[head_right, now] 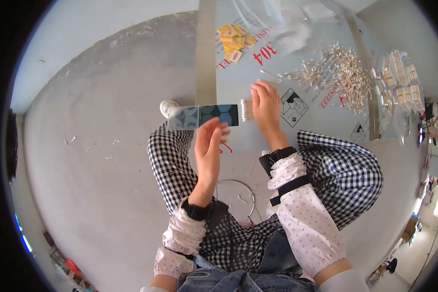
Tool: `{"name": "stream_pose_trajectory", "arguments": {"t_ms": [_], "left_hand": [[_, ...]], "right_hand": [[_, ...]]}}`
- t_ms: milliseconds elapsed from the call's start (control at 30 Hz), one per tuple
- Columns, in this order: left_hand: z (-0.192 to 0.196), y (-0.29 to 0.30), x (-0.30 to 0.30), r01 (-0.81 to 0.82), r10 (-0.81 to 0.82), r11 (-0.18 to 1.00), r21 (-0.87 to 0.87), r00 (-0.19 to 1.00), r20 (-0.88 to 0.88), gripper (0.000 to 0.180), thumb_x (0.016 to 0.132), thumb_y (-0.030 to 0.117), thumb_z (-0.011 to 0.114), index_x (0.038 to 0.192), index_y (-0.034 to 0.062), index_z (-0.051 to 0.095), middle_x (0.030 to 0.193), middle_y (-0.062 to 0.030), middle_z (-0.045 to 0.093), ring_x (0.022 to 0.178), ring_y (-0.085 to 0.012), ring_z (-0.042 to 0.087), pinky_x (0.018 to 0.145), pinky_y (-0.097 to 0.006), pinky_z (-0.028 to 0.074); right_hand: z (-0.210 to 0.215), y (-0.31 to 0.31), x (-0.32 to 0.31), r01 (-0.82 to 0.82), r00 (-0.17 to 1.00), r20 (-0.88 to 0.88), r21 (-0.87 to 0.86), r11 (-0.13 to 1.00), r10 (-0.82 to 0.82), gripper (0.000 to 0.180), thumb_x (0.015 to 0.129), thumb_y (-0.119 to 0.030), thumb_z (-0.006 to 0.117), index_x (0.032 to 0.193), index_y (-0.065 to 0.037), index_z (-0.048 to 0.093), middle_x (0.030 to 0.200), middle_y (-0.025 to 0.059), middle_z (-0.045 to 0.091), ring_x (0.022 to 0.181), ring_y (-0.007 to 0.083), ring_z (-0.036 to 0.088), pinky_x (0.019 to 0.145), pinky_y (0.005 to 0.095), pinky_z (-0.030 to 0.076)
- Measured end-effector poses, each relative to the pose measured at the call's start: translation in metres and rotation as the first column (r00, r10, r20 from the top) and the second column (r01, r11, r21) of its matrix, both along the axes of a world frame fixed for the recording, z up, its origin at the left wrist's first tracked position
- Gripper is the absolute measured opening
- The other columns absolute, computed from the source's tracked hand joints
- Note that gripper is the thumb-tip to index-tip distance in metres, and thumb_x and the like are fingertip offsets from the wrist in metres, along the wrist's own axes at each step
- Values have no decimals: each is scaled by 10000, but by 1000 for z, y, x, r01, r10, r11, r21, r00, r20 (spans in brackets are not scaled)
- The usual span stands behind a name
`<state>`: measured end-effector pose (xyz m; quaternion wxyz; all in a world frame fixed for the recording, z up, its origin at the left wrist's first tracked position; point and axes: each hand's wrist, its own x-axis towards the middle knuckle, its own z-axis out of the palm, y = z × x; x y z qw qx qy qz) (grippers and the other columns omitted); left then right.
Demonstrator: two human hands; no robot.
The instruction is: The recorder is sorting, counting, and arranging cotton swabs into plastic bags for packaging.
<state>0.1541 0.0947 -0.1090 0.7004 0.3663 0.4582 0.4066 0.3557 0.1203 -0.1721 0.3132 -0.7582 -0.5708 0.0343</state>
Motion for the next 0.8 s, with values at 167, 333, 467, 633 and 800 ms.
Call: {"name": "stream_pose_trajectory", "arguments": {"t_ms": [167,333,467,633,800], "left_hand": [[-45,32,62,-176,164,979,105,980,112,358,1074,213,470,1349,-12,508,1298,-137,615,1191,-195,585,1050,-337,428],[-56,32,88,-214,202,975,53,963,181,449,1098,306,381,1414,-1,468,1454,-147,505,1401,-210,425,1197,-357,281],[-50,26,94,-187,174,980,67,971,167,470,1100,320,359,1428,-2,453,1474,-156,485,1417,-214,405,1205,-360,267],[-52,23,74,-213,195,972,96,967,164,498,1096,344,356,1437,-11,437,1476,-168,480,1421,-235,400,1209,-379,263],[-51,33,47,-231,211,966,119,965,157,486,1099,324,343,1451,-4,413,1479,-161,478,1418,-249,403,1211,-390,257]], "right_hand": [[-8,-4,-2,-1,995,96,-70,998,8,299,1013,-197,520,1255,-58,626,1358,111,588,1295,307,520,1084,448,398],[-12,-9,-6,12,971,235,-172,985,30,443,1023,-172,485,1448,-51,453,1529,125,442,1463,294,354,1201,463,289],[-9,-7,-7,9,973,228,-151,989,26,465,991,-101,484,1449,-32,444,1537,140,433,1464,295,354,1204,469,285],[-9,-3,-19,-92,980,165,-132,987,114,523,917,2,455,1440,-15,450,1518,155,456,1433,297,408,1193,469,314],[-11,5,-51,-110,984,132,-94,989,122,500,921,-1,441,1420,-5,472,1506,166,466,1419,314,424,1187,476,321]]}}
